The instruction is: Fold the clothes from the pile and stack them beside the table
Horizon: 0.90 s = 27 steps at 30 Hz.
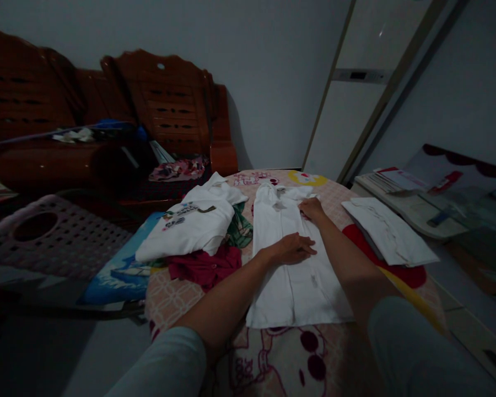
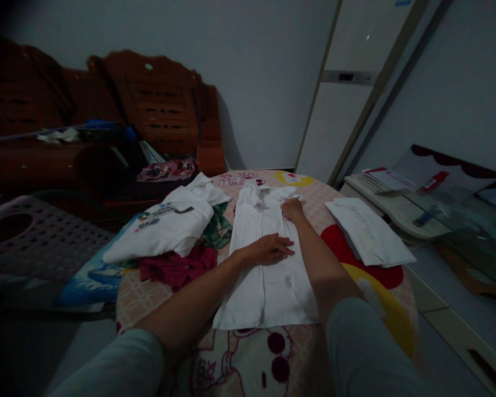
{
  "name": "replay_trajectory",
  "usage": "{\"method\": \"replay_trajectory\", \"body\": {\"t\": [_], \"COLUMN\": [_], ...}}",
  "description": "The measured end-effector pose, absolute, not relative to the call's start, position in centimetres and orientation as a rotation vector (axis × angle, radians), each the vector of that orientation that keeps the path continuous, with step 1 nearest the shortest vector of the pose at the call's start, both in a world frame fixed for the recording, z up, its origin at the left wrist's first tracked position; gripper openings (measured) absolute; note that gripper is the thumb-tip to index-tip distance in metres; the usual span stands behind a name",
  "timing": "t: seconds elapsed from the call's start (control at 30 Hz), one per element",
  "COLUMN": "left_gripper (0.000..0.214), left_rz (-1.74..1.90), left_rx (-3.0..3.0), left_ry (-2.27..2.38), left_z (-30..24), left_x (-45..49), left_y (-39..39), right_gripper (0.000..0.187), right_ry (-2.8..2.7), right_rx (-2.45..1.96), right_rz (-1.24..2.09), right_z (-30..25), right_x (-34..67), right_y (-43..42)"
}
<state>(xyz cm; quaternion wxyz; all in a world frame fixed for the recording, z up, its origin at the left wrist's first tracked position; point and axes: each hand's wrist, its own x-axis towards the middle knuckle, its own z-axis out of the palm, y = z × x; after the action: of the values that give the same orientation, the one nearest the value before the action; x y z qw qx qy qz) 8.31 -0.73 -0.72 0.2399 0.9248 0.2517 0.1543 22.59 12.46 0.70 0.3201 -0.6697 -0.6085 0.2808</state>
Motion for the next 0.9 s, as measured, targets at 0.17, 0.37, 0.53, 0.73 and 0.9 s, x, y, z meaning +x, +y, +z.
{"method": "replay_trajectory", "body": {"t": [0.17,0.37,0.53,0.73,0.9], "left_gripper": [0.031,0.031,0.031,0.029,0.024], "left_rz": [0.437,0.443,0.484,0.911,1.098], "left_rx": [2.529,2.518,2.46,2.12,1.7], "left_ry": [0.696,0.691,0.693,1.038,1.278], "left_z": [-0.7,-0.9,-1.0,-0.6,-0.6], "left_x": [8.3,8.4,8.4,7.7,7.2], "left_y": [-0.7,-0.7,-0.7,0.5,1.5], "right_gripper": [0.028,0.032,0.029,0.026,0.026], "right_ry": [-1.76,-2.048,-2.107,-1.844,-1.66], "right_rx": [-1.738,-1.636,-1.61,-1.437,-1.506], "right_rz": [0.538,0.409,0.396,0.704,0.734], "right_z": [0.9,0.8,2.2,4.8,5.0], "right_x": [24.6,25.5,25.8,29.5,32.0], "right_y": [11.5,9.8,7.8,0.1,-7.8]}}
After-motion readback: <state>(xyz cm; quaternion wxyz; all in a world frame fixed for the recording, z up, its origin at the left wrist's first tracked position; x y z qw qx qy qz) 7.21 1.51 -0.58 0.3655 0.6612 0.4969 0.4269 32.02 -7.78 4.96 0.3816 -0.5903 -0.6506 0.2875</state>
